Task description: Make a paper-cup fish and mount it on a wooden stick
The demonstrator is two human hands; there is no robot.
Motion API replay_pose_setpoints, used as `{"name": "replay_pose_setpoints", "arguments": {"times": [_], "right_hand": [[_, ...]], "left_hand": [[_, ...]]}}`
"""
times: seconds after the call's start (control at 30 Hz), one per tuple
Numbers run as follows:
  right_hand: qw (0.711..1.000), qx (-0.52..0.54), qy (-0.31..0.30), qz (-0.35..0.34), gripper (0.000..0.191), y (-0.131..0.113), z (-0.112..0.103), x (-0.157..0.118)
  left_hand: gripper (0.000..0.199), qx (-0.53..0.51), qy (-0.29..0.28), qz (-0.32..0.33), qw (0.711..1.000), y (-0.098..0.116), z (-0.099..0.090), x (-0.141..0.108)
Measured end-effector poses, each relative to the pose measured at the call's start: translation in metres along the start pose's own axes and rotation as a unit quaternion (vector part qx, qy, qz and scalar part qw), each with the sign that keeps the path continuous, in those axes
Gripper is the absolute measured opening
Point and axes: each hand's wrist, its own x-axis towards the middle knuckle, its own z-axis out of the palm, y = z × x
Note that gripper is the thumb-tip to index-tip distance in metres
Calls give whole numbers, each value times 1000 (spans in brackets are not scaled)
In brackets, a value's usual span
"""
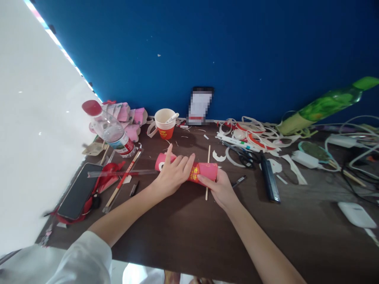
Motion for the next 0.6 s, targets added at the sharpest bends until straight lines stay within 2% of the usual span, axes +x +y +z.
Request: {"name": "replay_pose_setpoints", "arguments": {"times": [0.17, 0.33, 0.4, 0.5, 0.57, 0.6], "right_hand": [[1000, 19, 17, 9, 42, -1, -2, 4], [996, 80, 19, 36, 41, -6, -2, 8], [995, 91, 20, 47, 40, -6, -3, 9], [992, 109, 28, 60, 42, -4, -5, 12], [991, 115, 31, 61, 44, -3, -9, 14], [991, 117, 30, 59, 45, -3, -11, 15]], "left_hand": [[56, -49, 5, -18, 999, -1, 2, -1], [89, -79, -12, -15, 997, -6, -4, 0], [96, -102, -3, -12, 995, -12, -7, 0], [93, -168, 68, -28, 983, -27, -5, -3], [85, -239, 134, -106, 956, -38, 3, -8], [81, -287, 149, -150, 934, -43, 9, -11]]}}
